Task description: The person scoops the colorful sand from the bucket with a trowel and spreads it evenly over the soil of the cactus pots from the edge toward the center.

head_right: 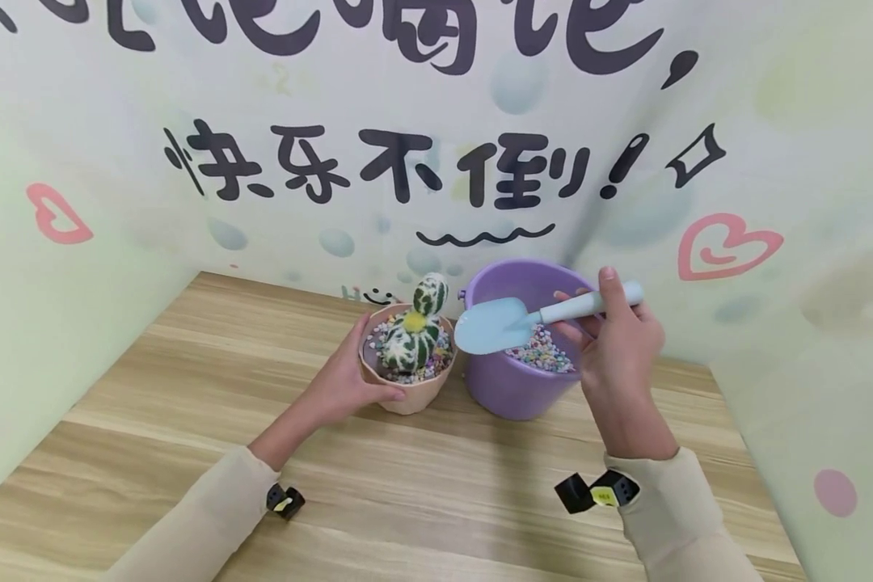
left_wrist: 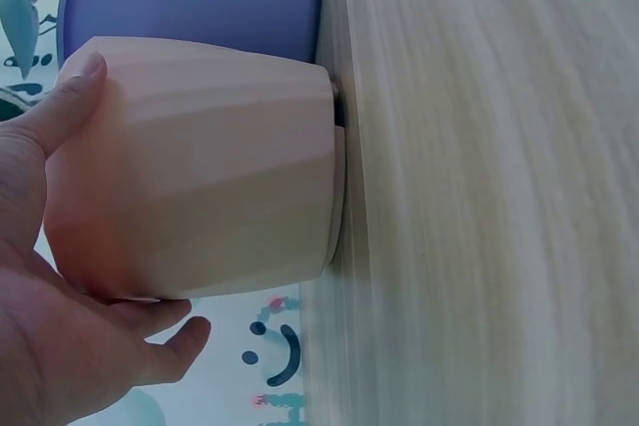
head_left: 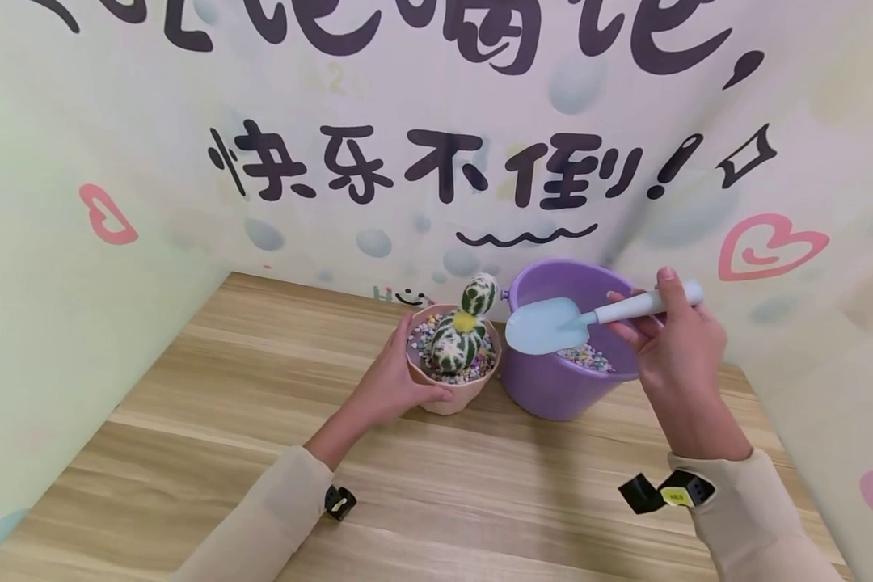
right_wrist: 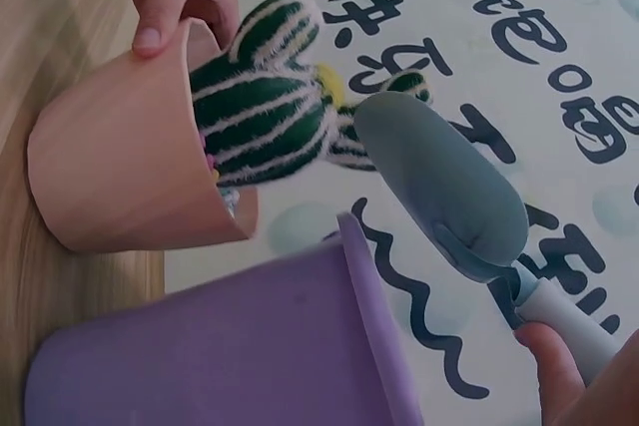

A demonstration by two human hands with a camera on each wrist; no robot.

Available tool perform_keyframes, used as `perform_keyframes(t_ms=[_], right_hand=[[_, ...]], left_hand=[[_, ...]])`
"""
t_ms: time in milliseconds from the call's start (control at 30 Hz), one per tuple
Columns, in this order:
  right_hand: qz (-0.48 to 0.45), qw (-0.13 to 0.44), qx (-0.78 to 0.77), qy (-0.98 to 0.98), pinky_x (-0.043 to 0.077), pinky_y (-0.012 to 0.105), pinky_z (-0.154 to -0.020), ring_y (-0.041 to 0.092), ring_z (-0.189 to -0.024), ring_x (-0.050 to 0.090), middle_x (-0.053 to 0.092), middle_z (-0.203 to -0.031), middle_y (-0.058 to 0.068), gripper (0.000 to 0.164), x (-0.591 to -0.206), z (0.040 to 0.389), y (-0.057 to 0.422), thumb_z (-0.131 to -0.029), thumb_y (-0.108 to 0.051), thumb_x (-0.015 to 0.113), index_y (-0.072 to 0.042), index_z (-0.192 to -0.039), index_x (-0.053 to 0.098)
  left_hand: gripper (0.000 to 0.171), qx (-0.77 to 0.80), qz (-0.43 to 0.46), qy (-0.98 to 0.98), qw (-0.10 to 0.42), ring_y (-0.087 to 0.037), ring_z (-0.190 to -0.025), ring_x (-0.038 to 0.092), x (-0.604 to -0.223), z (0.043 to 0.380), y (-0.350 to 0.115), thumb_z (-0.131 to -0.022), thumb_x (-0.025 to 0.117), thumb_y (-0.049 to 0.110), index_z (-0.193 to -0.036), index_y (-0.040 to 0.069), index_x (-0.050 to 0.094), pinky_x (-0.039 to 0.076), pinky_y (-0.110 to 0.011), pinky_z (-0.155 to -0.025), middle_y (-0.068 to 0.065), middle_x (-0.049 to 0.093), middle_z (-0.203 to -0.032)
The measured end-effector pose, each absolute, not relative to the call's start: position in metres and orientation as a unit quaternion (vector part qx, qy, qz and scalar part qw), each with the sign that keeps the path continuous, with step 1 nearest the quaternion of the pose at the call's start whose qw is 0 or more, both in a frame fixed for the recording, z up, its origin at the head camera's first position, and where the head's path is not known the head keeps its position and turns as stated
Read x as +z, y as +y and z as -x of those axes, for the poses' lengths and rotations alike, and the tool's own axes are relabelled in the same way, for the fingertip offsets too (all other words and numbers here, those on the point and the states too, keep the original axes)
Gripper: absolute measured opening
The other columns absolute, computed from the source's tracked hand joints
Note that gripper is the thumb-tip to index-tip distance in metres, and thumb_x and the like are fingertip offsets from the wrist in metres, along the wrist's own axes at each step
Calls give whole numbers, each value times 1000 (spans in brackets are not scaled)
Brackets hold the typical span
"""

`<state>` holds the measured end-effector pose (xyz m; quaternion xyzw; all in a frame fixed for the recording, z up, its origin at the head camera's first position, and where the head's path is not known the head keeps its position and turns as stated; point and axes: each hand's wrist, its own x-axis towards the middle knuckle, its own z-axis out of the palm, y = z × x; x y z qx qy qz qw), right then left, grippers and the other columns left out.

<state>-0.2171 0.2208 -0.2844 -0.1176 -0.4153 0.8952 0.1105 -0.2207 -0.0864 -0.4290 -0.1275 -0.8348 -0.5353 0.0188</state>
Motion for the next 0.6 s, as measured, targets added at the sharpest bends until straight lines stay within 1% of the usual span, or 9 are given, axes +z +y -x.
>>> perform_keyframes(t_ms=[133, 333, 433, 600], right_hand=[[139, 122, 897, -400, 56, 48, -60, 36, -75, 72, 62, -79, 15, 34, -280, 225, 229, -81, -22, 79, -5, -101, 58], [161, 135, 897, -388, 57, 50, -65, 38, -82, 72, 60, -87, 14, 32, -269, 235, 245, -83, -25, 78, -8, -101, 57], [165, 139, 895, -391, 57, 51, -66, 38, -82, 72, 58, -88, 13, 32, -264, 239, 252, -82, -24, 79, -9, -102, 58], [169, 135, 882, -418, 59, 48, -65, 35, -82, 72, 61, -87, 10, 38, -261, 247, 257, -77, -22, 83, -13, -106, 60]], left_hand=[[128, -527, 116, -842, 20, -34, -137, 37, -428, 220, -86, -59, 93, 38, -156, 25, 11, 32, -55, -111, -11, 29, -155], [128, -523, 104, -846, 17, -35, -138, 36, -430, 219, -85, -60, 93, 39, -156, 26, 10, 32, -55, -111, -11, 29, -155], [128, -517, 101, -850, 16, -36, -138, 35, -430, 219, -85, -60, 92, 41, -156, 25, 9, 31, -56, -111, -12, 28, -156], [129, -514, 100, -852, 17, -36, -138, 35, -430, 218, -85, -61, 92, 40, -157, 23, 8, 32, -55, -111, -12, 27, -156]])
